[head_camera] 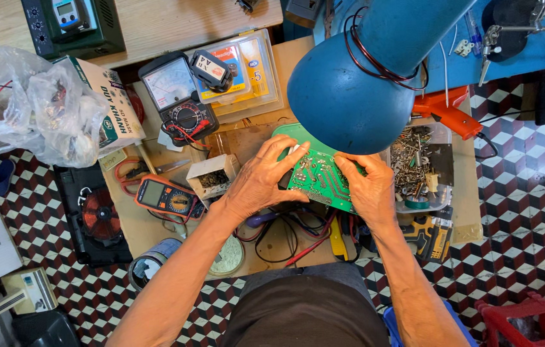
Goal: The person selects small metal components from a container and places them onto a green circuit board. They use a cordless drill to drive screws into the board and then apply heat with a hot air gun to solder or secure components. The person repeatedly inspects the board during the process.
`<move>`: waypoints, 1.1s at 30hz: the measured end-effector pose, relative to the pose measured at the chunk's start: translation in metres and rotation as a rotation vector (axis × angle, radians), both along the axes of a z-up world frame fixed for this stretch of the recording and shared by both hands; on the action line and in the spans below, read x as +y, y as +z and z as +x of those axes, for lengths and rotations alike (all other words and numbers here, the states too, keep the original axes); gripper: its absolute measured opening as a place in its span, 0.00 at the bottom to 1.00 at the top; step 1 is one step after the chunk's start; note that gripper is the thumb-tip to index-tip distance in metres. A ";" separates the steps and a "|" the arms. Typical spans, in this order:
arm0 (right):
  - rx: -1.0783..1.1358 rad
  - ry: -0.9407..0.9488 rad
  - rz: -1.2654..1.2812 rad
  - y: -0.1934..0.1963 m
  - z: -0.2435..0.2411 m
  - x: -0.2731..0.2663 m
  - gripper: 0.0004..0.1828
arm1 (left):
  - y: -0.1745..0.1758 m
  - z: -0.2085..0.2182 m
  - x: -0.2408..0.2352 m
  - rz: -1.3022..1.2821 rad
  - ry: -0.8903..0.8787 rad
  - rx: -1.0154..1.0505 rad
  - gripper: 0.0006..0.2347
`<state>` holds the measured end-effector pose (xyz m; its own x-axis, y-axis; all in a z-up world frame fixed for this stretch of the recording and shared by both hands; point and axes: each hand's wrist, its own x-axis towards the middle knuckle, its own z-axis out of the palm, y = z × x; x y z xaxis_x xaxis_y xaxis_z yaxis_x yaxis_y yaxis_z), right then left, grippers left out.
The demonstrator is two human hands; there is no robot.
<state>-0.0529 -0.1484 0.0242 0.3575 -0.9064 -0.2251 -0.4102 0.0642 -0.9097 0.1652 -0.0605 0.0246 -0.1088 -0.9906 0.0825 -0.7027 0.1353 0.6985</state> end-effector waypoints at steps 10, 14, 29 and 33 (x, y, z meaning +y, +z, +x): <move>0.059 0.005 -0.032 0.004 0.008 0.007 0.07 | 0.001 0.003 0.005 0.002 0.013 0.016 0.41; 0.058 0.056 -0.151 0.006 0.010 0.009 0.06 | 0.000 0.006 0.008 0.003 0.016 0.032 0.42; 0.219 0.131 -0.525 0.005 0.022 0.022 0.03 | -0.002 0.011 0.014 -0.005 0.022 0.047 0.43; 0.268 0.161 -0.552 0.009 0.025 0.024 0.03 | -0.003 0.012 0.016 -0.005 0.025 0.040 0.43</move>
